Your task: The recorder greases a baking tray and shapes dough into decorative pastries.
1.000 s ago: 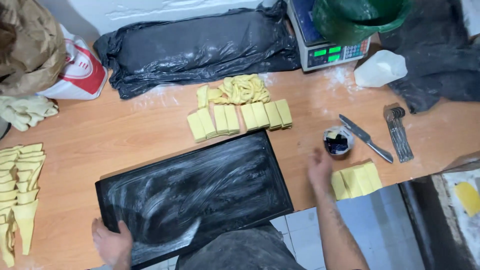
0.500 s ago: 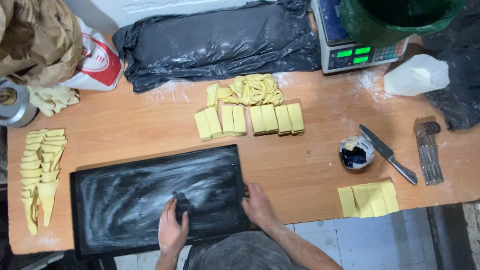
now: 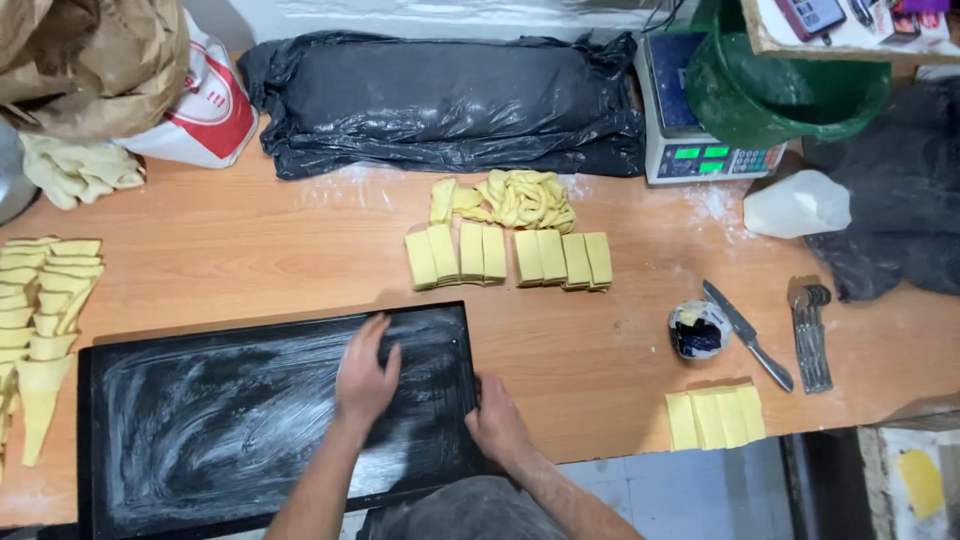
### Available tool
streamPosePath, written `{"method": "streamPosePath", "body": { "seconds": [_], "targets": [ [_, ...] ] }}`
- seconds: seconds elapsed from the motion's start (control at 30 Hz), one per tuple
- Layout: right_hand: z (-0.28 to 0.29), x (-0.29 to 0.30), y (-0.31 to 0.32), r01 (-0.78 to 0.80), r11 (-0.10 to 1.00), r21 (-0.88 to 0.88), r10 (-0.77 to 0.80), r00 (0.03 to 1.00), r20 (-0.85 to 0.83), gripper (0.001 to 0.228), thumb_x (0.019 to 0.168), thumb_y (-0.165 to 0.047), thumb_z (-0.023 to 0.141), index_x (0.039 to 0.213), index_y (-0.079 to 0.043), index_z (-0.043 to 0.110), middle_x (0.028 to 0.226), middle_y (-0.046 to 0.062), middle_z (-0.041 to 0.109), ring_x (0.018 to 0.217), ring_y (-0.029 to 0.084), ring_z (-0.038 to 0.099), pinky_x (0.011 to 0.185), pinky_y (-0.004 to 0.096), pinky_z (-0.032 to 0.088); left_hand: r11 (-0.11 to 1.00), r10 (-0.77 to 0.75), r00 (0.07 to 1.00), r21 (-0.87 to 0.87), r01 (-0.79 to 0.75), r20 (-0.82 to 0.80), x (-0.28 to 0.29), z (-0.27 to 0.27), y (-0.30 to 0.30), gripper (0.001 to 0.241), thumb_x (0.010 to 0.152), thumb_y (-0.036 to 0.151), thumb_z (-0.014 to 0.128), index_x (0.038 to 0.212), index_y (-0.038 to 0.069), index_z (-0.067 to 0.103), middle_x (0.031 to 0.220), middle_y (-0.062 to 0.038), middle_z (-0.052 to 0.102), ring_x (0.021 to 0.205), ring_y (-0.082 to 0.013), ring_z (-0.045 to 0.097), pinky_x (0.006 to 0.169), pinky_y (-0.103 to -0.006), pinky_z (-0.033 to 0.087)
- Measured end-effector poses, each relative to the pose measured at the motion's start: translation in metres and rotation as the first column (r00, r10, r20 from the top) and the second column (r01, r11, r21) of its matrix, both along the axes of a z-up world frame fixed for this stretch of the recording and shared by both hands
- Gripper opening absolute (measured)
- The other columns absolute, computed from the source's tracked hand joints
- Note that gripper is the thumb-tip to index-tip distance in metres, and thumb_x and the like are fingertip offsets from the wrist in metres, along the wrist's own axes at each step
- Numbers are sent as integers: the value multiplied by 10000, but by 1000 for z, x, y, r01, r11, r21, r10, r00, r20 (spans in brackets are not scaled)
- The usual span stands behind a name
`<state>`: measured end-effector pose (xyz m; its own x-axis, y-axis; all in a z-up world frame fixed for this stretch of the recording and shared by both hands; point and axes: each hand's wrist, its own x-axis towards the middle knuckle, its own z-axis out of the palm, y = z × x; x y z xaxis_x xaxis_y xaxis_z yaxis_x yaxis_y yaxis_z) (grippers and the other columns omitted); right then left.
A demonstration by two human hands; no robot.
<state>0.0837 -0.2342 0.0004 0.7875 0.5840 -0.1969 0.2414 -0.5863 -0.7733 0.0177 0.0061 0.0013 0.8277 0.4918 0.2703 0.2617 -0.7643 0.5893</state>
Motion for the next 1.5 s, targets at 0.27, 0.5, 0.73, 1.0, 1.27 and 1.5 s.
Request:
{"method": "streamPosePath", "body": {
  "seconds": [0.27,0.5,0.73,1.0,1.27,1.5],
  "targets": [
    [6,2,-72,-9,978,-207,-70,925,-374,605,935,-247,658,1480,-112,433,1222,81,709,1079,198,717,955,356,555,969,-89,989,-241,59,-117,149,-25,72,556,937,146,602,1445,-46,479,1483,-266,498,1389,-425,449,1178,-464,366],
    [-34,-54,-184,276,852,-445,-406,885,-228,550,915,-274,682,1429,-135,543,1078,59,770,959,175,751,876,342,589,940,-305,705,-321,115,-640,216,-65,91,822,784,120,683,1507,-14,315,1606,-285,274,1406,-397,333,1134,-418,312],
    [-75,-91,-225,409,807,-425,-547,789,-280,575,886,-247,699,1426,-153,526,1045,48,784,879,196,773,806,354,623,951,-293,481,-306,54,-827,222,6,90,617,731,319,834,1217,-51,752,1254,-230,754,1113,-323,744,989,-390,580],
    [-68,-43,-203,306,908,-288,-397,847,-353,592,871,-223,704,1427,-161,510,1054,23,779,882,173,781,810,318,632,952,-121,731,-287,-106,-671,187,-47,84,771,744,262,881,1326,-119,549,1264,-277,682,1157,-361,668,995,-376,533],
    [-24,47,-236,248,929,-274,-340,865,-370,558,915,-216,686,1442,-142,518,1056,32,768,912,173,762,856,315,615,825,66,794,-415,-384,-604,187,-51,70,653,805,294,782,1363,15,592,1238,-211,717,1102,-323,712,942,-401,567],
    [-30,83,-291,316,935,-158,-352,881,-317,498,909,-216,688,1386,-114,589,1077,69,771,939,183,762,850,331,618,954,93,737,-150,-258,-669,180,16,40,673,720,243,858,1352,114,665,1161,-178,747,1054,-322,735,955,-419,569]
  ]
}}
